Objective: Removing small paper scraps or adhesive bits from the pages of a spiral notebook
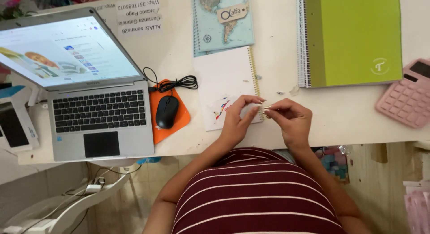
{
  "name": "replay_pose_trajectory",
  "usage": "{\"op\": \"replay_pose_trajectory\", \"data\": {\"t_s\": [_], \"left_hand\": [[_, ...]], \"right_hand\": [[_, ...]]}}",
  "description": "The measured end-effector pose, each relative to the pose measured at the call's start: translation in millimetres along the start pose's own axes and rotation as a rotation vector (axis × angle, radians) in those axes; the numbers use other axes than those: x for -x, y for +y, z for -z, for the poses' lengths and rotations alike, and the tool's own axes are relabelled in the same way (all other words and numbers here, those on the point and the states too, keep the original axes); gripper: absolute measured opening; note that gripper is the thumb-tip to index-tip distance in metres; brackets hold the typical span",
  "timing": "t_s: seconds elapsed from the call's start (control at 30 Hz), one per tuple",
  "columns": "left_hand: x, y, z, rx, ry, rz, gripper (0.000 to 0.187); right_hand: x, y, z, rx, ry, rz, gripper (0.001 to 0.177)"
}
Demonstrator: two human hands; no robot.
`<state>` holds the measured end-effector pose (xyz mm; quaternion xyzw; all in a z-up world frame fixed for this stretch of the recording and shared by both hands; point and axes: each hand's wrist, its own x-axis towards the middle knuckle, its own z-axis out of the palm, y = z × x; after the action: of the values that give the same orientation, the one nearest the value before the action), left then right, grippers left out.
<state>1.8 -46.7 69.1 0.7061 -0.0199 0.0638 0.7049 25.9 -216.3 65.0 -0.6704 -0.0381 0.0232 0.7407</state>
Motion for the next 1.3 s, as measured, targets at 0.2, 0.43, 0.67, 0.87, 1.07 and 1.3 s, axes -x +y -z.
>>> {"op": "replay_pose_trajectory", "data": {"t_s": [0.2, 0.43, 0.67, 0.87, 1.07, 1.3], "left_hand": [[6, 6, -4, 0.009, 0.017, 0.111, 0.017], [6, 0, 9, -0.187, 0.059, 0.056, 0.011], [-16, -10, 73, -0.659, 0.148, -0.267, 0.039], [-7, -15, 77, -0.885, -0.284, -0.174, 0.068], [-9, -15, 82, -0.97, -0.385, -0.108, 0.084], [-10, -21, 83, -1.008, -0.408, -0.076, 0.092]], "right_hand": [[0, -35, -10, 0.27, 0.114, 0.273, 0.023], [-5, 1, 9, 0.665, 0.182, 0.516, 0.021], [5, 59, 5, 0.917, -0.144, 0.806, 0.004], [-1, 45, -3, 1.007, -0.344, 0.92, 0.005], [-3, 36, -6, 1.122, -0.418, 0.932, 0.012], [-8, 29, -11, 1.159, -0.475, 0.88, 0.015]]}}
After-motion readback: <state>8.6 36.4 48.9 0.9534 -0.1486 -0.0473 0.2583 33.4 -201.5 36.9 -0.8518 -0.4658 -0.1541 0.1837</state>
